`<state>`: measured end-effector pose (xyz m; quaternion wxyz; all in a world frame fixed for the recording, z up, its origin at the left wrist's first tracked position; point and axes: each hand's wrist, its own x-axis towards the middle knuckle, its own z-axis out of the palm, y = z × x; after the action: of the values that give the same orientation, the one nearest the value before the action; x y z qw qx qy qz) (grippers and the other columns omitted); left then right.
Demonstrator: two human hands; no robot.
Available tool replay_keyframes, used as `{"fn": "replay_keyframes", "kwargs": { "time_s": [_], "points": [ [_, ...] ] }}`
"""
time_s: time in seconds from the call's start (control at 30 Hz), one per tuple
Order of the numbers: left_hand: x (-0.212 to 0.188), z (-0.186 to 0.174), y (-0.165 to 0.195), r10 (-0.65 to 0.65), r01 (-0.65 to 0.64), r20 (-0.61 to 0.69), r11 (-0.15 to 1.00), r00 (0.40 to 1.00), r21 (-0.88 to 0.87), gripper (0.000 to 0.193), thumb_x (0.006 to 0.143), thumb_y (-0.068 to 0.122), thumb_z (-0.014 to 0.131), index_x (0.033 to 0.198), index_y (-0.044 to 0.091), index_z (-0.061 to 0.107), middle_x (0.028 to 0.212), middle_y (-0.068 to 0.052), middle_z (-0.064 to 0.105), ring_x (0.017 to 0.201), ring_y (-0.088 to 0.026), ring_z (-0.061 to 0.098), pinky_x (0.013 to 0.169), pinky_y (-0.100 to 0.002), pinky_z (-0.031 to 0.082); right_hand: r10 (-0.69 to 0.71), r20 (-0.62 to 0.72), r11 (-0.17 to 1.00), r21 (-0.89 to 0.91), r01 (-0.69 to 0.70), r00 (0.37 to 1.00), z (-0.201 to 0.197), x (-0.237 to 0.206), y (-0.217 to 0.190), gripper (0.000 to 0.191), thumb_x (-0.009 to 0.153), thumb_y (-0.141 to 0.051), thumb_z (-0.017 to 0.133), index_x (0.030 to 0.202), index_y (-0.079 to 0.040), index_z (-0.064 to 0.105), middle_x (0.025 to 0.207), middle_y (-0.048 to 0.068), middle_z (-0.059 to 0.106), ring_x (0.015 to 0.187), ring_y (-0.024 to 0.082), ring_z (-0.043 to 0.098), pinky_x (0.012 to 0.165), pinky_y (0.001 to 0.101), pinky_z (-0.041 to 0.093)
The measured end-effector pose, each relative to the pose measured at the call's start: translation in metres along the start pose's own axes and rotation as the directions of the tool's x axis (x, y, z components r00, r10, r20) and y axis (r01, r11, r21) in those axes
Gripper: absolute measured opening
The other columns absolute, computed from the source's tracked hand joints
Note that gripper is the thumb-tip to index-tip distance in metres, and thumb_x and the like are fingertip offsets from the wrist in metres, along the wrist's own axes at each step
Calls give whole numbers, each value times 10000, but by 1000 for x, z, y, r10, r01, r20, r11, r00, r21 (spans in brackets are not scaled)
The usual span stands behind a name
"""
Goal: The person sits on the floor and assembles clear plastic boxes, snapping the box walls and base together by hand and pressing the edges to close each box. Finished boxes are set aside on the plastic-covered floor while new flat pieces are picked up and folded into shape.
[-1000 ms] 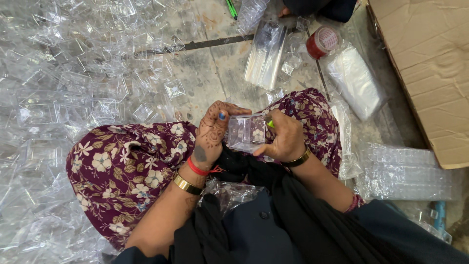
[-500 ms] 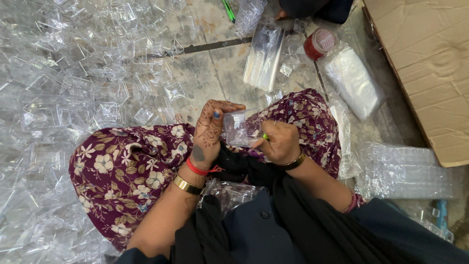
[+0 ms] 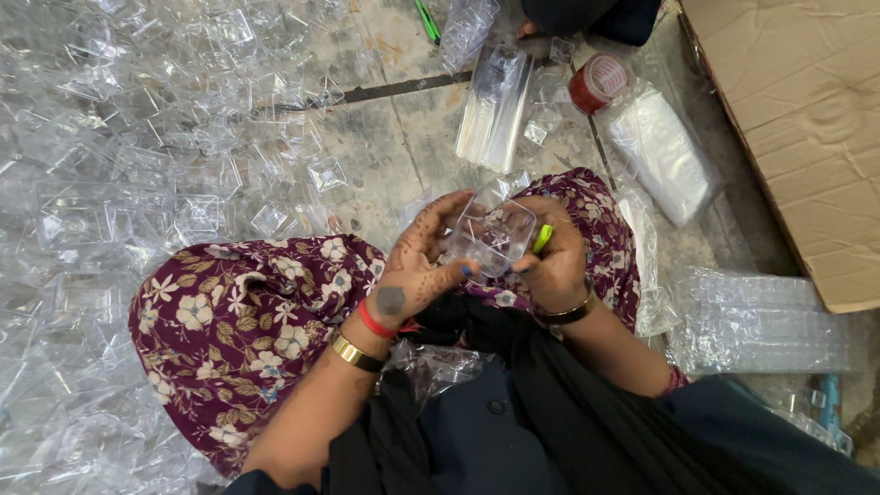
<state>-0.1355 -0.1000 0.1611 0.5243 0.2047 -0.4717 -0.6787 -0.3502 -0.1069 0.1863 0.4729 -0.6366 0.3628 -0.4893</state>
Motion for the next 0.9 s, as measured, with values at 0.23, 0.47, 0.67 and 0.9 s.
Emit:
{"fn": "replay_keyframes", "kwargs": {
  "time_s": [0.23,0.47,0.67,0.9],
  "points": [
    [-4,3,4,78,-73,-20,980,997,183,839,840,127,846,1550,62,403,1406,-84,468,1319,-220,575,1157,-387,511,-15,50,882,-469,37,999,-16,5,-9,1041,782,-893,539,1340,-14,557,872,-32,589,729,52,536,636,203,412],
    [-12,4,5,144,-133,-21,954,989,267,804,806,104,838,1488,63,415,1366,-77,443,1303,-217,595,1146,-385,516,67,143,769,-638,40,987,-12,3,-21,1075,732,-985,447,1157,-8,588,762,18,599,678,111,608,600,274,466],
    [-12,6,1,160,-156,4,951,987,268,786,813,92,833,1480,63,417,1397,-86,428,1364,-234,585,1182,-397,489,89,202,742,-667,70,975,-18,4,-21,1061,742,-981,462,1120,4,575,730,57,612,661,174,665,586,323,497],
    [-13,7,4,152,-147,2,956,988,254,770,827,90,824,1485,54,425,1419,-96,402,1385,-249,583,1203,-401,494,60,211,715,-691,105,976,-23,2,-14,1034,752,-974,443,1069,1,573,733,95,582,651,233,649,585,346,476]
  ]
}}
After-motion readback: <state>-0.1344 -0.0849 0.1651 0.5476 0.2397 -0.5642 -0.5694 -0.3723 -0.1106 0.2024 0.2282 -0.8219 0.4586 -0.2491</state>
